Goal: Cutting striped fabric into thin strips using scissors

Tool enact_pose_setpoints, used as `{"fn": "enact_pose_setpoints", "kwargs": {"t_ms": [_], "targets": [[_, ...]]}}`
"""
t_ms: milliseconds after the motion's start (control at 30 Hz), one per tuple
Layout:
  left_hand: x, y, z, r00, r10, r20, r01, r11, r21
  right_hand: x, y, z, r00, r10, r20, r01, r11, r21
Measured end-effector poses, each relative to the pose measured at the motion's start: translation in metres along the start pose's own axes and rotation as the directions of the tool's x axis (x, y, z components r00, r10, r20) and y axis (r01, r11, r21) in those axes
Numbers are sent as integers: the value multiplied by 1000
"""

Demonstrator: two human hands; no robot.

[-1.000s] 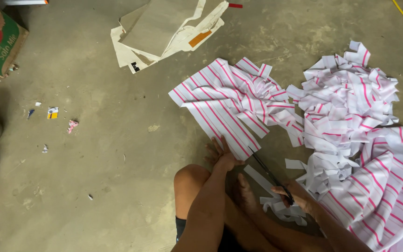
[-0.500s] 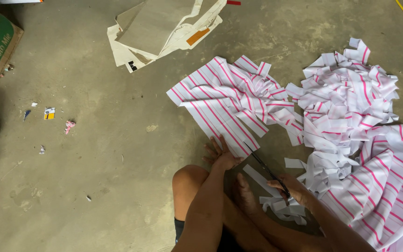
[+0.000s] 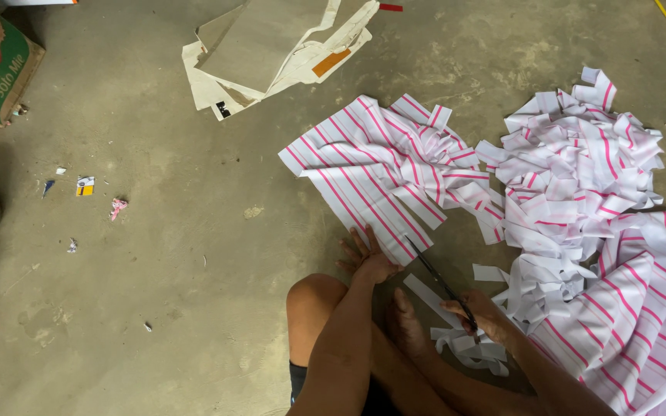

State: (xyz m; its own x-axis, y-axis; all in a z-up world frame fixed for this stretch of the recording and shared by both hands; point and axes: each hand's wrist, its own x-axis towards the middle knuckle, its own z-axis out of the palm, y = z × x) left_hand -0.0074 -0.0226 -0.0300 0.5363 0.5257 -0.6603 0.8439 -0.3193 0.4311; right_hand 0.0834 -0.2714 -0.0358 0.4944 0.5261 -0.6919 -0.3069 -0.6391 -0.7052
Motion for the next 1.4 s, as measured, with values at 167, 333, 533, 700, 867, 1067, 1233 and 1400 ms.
{"fn": "enact_pose_setpoints", "kwargs": {"t_ms": [167,333,533,700,867,1067,1233,1400], "targets": [[-4,5,-4,1000,-20,-13,20,999,29,16,-16,5,1000,0,26,0,1000,-30],[-5,4,-3,1000,-15,-7,16,1000,21,22,-16,7,999,-1,37,2,1000,-31],[-11,6,-7,1000,-25,-13,25,999,22,41,9,-4,996,-81,24,81,997,14],[-1,2,0,1000,-24,-14,24,1000,13,38,-22,8,998,1,68,2,999,-49],[11,-2,6,1000,-30,-7,30,1000,1,55,-33,18,998,-12,63,15,999,-51],[-5,7,-8,999,-36,19,36,999,16,77,-10,11,995,-64,81,59,996,63],[-4,7,-5,999,-46,5,46,999,20,61,-36,17,995,-62,84,59,998,30],[-16,9,-13,1000,-15,10,15,1000,-7,75,-59,29,996,1,87,-3,1000,24]]}}
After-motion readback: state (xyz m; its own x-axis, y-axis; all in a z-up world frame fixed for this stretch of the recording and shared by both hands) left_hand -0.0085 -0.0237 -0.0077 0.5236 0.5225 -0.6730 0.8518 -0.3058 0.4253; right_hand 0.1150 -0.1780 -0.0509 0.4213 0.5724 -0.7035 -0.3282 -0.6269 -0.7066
